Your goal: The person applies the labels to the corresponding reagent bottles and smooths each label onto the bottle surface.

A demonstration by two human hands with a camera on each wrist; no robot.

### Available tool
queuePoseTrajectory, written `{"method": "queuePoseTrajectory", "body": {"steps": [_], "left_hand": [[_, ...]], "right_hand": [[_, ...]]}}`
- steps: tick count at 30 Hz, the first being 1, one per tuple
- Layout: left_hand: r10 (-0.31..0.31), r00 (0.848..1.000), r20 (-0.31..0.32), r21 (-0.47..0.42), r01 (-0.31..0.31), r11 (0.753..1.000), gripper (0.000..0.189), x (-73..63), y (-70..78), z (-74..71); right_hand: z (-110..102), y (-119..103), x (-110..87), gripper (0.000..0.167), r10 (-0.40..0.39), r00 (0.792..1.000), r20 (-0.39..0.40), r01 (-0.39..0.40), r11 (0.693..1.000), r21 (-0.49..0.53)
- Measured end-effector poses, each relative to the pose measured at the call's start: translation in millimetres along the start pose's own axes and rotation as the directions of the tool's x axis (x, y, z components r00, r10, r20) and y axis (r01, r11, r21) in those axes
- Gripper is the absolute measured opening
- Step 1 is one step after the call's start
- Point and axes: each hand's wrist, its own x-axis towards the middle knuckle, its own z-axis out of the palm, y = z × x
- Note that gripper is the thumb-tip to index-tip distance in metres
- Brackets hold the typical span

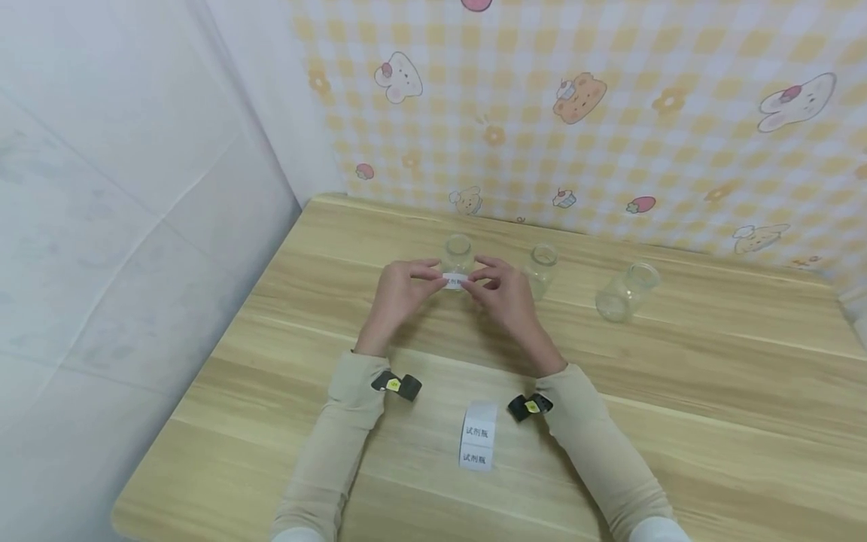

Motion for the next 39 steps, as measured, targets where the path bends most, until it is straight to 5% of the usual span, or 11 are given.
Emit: {"method": "queuePoseTrajectory", "body": {"steps": [39], "left_hand": [[-0.025,1.000,-0.005,0.036,0.025,0.999,0.014,2.7,1.1,4.3]], "right_hand": [[0.6,-0.5,3.3,0.017,0.002,1.000,-0.022,-0.002,0.999,-0.040]]}}
